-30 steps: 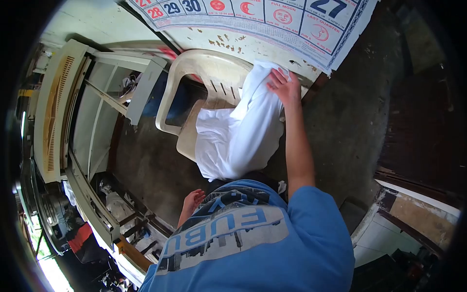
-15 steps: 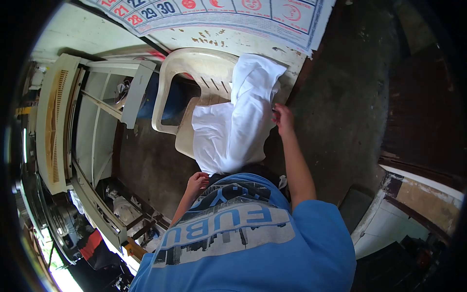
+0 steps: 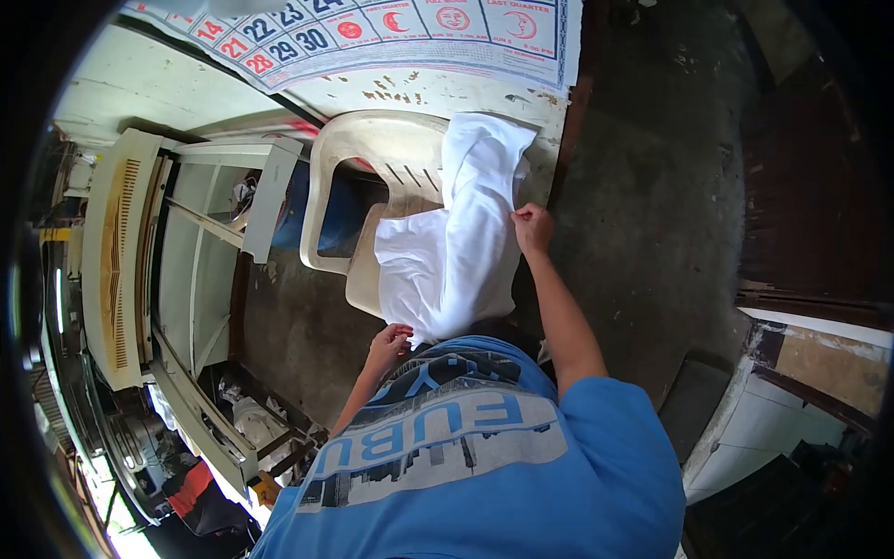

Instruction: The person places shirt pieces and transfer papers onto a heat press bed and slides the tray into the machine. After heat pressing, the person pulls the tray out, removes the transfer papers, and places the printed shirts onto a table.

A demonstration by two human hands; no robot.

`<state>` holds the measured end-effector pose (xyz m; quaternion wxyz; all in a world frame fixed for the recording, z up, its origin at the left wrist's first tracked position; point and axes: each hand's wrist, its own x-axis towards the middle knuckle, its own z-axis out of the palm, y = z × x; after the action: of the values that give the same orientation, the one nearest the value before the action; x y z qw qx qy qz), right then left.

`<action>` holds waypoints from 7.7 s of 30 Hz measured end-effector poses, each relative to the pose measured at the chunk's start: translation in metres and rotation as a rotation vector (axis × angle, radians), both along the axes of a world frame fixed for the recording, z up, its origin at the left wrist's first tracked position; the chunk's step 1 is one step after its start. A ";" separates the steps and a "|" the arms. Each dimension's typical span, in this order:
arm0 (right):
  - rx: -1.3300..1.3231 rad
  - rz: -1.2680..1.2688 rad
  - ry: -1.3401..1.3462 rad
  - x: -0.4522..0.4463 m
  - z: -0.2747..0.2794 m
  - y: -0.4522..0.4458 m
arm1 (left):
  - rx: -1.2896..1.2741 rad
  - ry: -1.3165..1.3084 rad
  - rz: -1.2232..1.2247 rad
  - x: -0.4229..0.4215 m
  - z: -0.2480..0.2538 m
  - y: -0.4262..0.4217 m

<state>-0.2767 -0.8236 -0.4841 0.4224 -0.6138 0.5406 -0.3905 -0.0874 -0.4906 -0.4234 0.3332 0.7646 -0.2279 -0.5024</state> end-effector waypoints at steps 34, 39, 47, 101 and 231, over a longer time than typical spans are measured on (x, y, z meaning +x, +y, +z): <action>-0.047 0.665 0.404 -0.020 0.033 0.068 | -0.012 -0.035 -0.058 0.001 -0.011 0.025; 0.264 0.543 -0.090 0.013 0.073 0.069 | 0.015 0.024 -0.083 -0.006 -0.009 0.027; 0.520 1.014 -0.239 0.135 0.159 0.177 | 0.006 0.103 -0.061 -0.021 -0.029 0.039; 0.300 1.704 0.793 -0.085 -0.036 0.357 | 0.602 -0.009 0.984 -0.428 -0.128 0.438; -0.529 2.240 1.300 -0.226 -0.021 0.395 | 0.593 0.100 1.156 -0.610 -0.104 0.457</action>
<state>-0.5022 -0.4283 -0.5048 0.0483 -0.8634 -0.2452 0.4382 -0.6970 -0.0334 -0.5278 0.3351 0.7991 0.3843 -0.3186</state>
